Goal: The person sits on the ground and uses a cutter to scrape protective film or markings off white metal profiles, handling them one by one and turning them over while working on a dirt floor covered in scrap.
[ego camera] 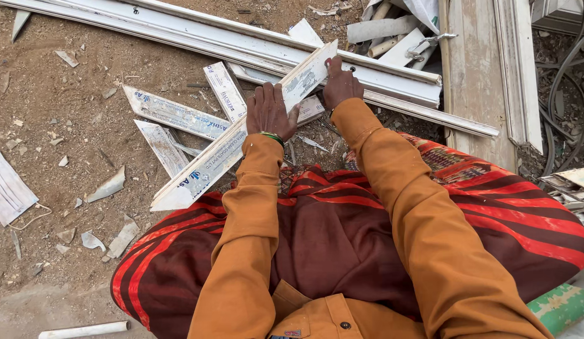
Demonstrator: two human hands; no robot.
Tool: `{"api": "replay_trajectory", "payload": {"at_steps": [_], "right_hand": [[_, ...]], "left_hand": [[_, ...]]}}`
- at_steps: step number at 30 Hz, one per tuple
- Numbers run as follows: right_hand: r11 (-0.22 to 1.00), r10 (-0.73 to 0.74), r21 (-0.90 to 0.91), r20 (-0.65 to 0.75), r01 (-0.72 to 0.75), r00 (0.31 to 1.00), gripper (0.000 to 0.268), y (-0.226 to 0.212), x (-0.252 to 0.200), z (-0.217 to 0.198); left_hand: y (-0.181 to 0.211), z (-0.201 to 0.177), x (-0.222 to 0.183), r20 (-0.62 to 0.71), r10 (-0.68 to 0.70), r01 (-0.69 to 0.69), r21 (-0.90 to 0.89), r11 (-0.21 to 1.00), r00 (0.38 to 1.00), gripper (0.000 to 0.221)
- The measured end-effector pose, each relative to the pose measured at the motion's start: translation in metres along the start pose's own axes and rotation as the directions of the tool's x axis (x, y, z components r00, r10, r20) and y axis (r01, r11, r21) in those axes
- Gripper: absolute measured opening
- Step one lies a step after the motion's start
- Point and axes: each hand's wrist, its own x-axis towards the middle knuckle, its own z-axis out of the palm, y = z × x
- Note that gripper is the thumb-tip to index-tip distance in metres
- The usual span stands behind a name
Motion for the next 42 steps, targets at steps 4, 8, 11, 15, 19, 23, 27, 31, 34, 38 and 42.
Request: {"api": "replay_trajectory", "payload": {"at_steps": [4,8,11,15,19,23,27,31,34,38,42], "right_hand": [[0.948,-0.309,-0.068,0.047,0.312,0.950,0.022,-0.018,-0.035,0.021],[0.991,-0.136,0.012,0.016,0.136,0.991,0.018,-0.023,-0.012,0.017],[0.985,-0.171,-0.019,0.065,0.172,0.983,0.021,-0.033,-0.015,0.026],[0.965,-0.224,-0.103,0.165,0.243,0.961,0.020,-0.037,-0.030,0.037],[0.993,-0.095,-0.070,0.026,0.096,0.995,0.020,-0.022,0.002,0.019],[0.958,-0.207,-0.162,0.173,0.236,0.963,0.023,-0.035,-0.027,0.033],[1.000,0.009,0.023,0.095,-0.011,0.995,0.027,-0.022,0.006,0.015],[0.946,-0.256,-0.162,0.153,0.280,0.954,0.028,-0.027,-0.017,0.043],[0.982,-0.167,-0.074,0.078,0.173,0.983,0.025,-0.018,-0.009,0.041],[0.968,-0.200,-0.125,0.135,0.217,0.970,0.027,-0.023,-0.018,0.041],[0.966,-0.247,-0.058,0.097,0.253,0.964,0.030,-0.023,-0.016,0.044]], "left_hand": [[-0.007,0.004,0.002,-0.093,-0.016,0.013,-0.034,0.999,0.996,0.046],[-0.006,0.001,0.001,-0.126,-0.088,0.061,-0.208,0.976,0.988,0.038],[-0.001,-0.003,0.006,-0.143,-0.164,0.123,-0.256,0.959,0.976,0.033],[-0.007,-0.002,0.015,-0.147,-0.228,0.176,-0.301,0.937,0.963,0.032],[-0.004,0.001,0.009,-0.154,-0.216,0.166,-0.286,0.944,0.964,0.034],[-0.002,0.002,0.011,-0.159,-0.200,0.159,-0.240,0.958,0.967,0.038],[-0.002,0.003,0.007,-0.187,-0.183,0.138,-0.229,0.964,0.965,0.037],[0.000,0.000,0.010,-0.163,-0.185,0.140,-0.253,0.957,0.969,0.039],[-0.003,0.001,0.008,-0.174,-0.187,0.141,-0.247,0.959,0.967,0.031],[0.000,0.003,0.008,-0.180,-0.164,0.127,-0.202,0.971,0.970,0.037],[-0.004,0.004,0.007,-0.158,-0.164,0.126,-0.223,0.967,0.974,0.037]]}}
